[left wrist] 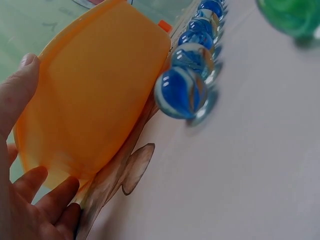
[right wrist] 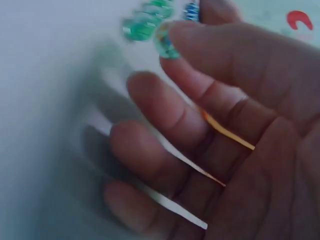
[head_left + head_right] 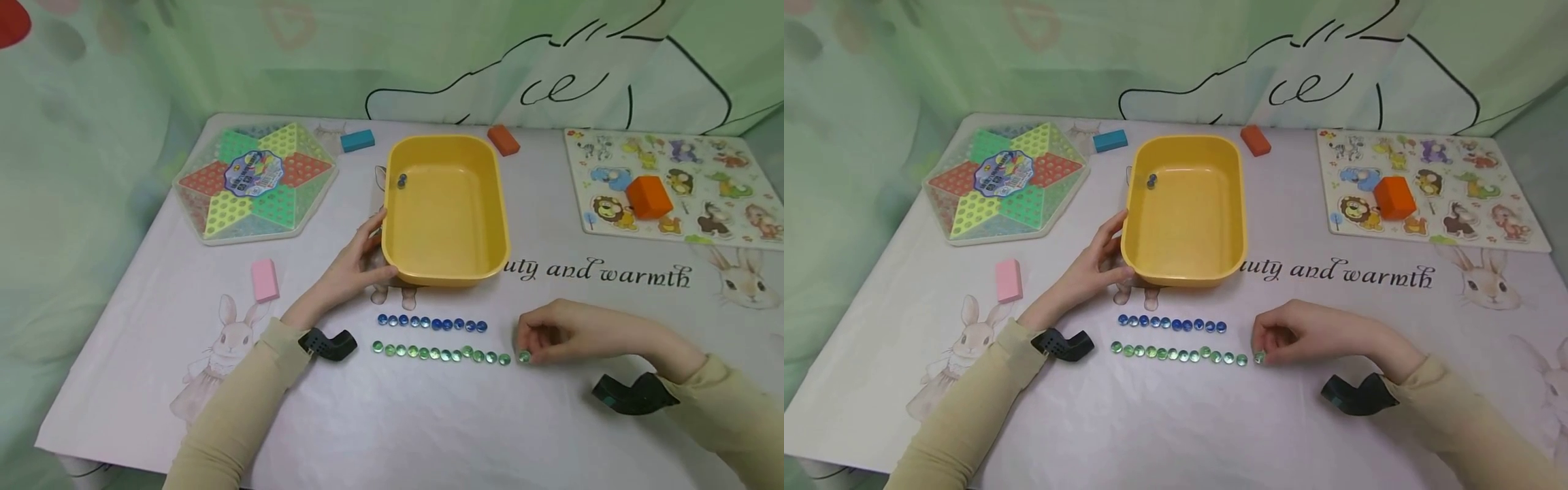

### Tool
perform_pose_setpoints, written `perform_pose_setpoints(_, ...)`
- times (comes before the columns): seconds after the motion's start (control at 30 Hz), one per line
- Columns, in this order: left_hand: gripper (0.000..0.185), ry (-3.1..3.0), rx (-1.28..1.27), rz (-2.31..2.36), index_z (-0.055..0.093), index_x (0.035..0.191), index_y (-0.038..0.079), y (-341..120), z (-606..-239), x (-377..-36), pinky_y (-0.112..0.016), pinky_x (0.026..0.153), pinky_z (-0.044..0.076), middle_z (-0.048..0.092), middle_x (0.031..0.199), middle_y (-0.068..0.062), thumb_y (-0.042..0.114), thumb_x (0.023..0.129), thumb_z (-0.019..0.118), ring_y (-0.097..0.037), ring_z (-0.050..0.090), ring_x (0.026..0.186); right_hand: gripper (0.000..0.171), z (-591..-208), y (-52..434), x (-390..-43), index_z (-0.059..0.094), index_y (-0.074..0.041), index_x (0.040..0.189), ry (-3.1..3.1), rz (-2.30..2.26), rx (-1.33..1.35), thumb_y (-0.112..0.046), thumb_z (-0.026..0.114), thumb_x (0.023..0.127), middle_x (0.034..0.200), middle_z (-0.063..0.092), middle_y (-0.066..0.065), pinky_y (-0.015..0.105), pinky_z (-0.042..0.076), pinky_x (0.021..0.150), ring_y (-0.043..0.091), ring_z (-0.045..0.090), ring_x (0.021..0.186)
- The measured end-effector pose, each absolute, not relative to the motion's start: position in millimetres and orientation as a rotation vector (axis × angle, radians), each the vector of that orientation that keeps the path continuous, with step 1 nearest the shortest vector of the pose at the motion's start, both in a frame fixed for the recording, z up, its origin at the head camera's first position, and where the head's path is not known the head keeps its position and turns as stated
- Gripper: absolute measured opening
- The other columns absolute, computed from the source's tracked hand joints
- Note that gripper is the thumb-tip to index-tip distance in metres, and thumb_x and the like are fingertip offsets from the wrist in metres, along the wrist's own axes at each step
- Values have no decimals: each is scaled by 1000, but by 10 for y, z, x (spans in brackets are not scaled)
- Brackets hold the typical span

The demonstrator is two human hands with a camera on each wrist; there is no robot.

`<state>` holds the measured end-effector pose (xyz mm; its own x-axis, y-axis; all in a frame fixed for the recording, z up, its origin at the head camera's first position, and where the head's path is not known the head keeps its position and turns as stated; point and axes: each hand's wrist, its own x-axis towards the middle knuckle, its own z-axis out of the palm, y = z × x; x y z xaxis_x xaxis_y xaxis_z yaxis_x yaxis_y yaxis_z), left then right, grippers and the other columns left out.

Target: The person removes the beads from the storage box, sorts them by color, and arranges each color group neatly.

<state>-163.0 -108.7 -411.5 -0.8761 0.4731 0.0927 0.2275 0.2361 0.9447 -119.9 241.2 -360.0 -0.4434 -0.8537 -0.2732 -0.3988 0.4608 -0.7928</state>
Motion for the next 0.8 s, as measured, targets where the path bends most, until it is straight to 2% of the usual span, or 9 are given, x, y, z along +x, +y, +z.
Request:
perform_pose_setpoints(0.13, 86, 2276, 675, 1715, 8, 149, 29, -1083, -4117, -1626, -43, 114, 16, 14, 155, 2, 32, 85, 66, -19, 27, 138, 8, -3653, 2389, -1164, 60, -20, 86, 2070, -845, -1024, -17, 67, 84, 70, 50, -16, 17, 39, 52, -2, 47, 63)
perform_pose_setpoints(0.3, 89, 2227, 712, 1755, 7, 149, 27, -1084, -4139, -1621, -43, 113, 20, 22, 153, -8, 39, 83, 65, -21, 29, 137, 8, -3681, 2378, -1146, 61, -20, 85, 2107, -817, -1007, -20, 69, 82, 67, 47, -17, 16, 37, 51, -3, 44, 60)
perform_pose_setpoints(0.43, 90, 2236, 702, 1741, 6, 149, 27, -1085, -4134, -1624, -42, 113, 20, 20, 154, -6, 41, 83, 64, -20, 29, 137, 11, -3677, 2363, -1137, 60, -23, 83, 2139, -773, -984, -25, 70, 81, 66, 45, -18, 16, 35, 50, -4, 42, 58)
perform_pose_setpoints(0.53, 87, 2265, 670, 1710, 6, 149, 27, -1077, -4104, -1622, -42, 113, 18, 16, 155, -3, 31, 86, 65, -20, 28, 138, 12, -3669, 2351, -1127, 59, -24, 82, 2161, -750, -966, -28, 71, 80, 64, 44, -18, 16, 35, 50, -4, 41, 57)
perform_pose_setpoints(0.7, 85, 2293, 620, 1658, 7, 150, 16, -1051, -3921, -1557, -45, 114, 14, 10, 156, -6, 10, 87, 63, -26, 25, 139, 14, -3659, 2337, -1113, 59, -24, 81, 2176, -740, -941, -30, 72, 79, 64, 44, -17, 16, 34, 50, -4, 41, 57)
perform_pose_setpoints(0.8, 84, 2293, 616, 1647, 7, 149, 11, -1045, -3828, -1517, -46, 114, 13, 10, 156, -10, 10, 87, 63, -28, 25, 139, 14, -3656, 2342, -1120, 59, -24, 82, 2158, -749, -937, -31, 71, 80, 64, 44, -17, 16, 35, 51, -3, 42, 57)
